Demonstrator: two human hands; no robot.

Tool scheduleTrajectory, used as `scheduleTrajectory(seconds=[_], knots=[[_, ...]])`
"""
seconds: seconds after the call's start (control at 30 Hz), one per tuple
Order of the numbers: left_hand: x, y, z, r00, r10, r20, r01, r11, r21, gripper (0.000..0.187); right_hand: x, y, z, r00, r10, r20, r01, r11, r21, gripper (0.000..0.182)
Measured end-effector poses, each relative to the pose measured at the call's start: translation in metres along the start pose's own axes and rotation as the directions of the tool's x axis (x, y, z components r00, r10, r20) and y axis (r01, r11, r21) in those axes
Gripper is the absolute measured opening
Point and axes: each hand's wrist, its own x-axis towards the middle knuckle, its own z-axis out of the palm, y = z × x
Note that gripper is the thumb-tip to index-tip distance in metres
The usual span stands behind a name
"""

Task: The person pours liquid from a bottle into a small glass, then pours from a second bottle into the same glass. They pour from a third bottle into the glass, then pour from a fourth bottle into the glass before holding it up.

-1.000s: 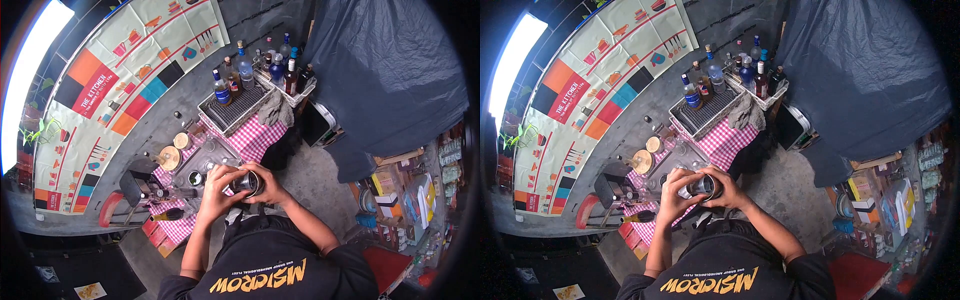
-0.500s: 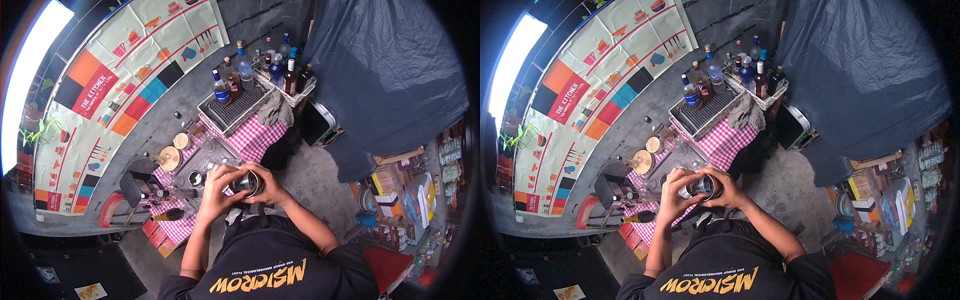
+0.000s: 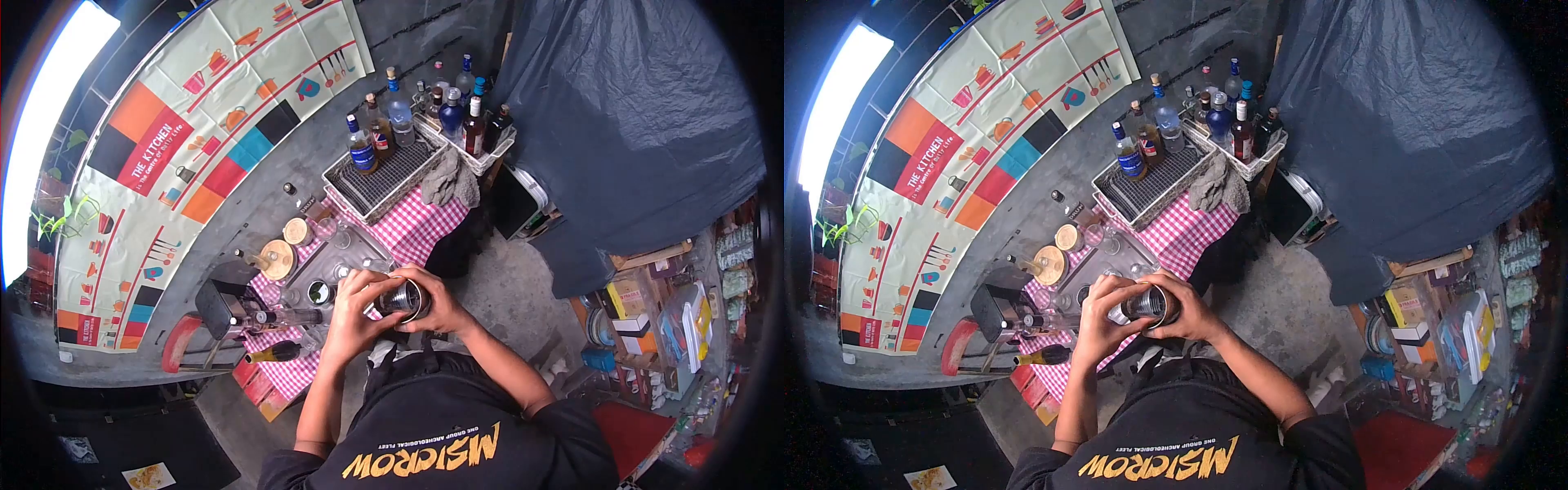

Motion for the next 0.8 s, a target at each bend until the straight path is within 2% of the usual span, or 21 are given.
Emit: scheduleTrajectory(seconds=[0.53,0.8], knots=[[-0.002,-0.003,-0.002,1.0,0.002,-0.01,-0.002,1.0,0.003,0.059,0.006,-0.003,0.001,1.0,-0.012,0.029,0.012,1.0,-0.005,0.093],[-0.011,-0.003,-0.016,0.998,-0.045,-0.04,0.046,0.999,0.019,0.06,0.019,-0.002,0.01,0.996,0.001,0.087,-0.003,1.0,0.026,0.09]])
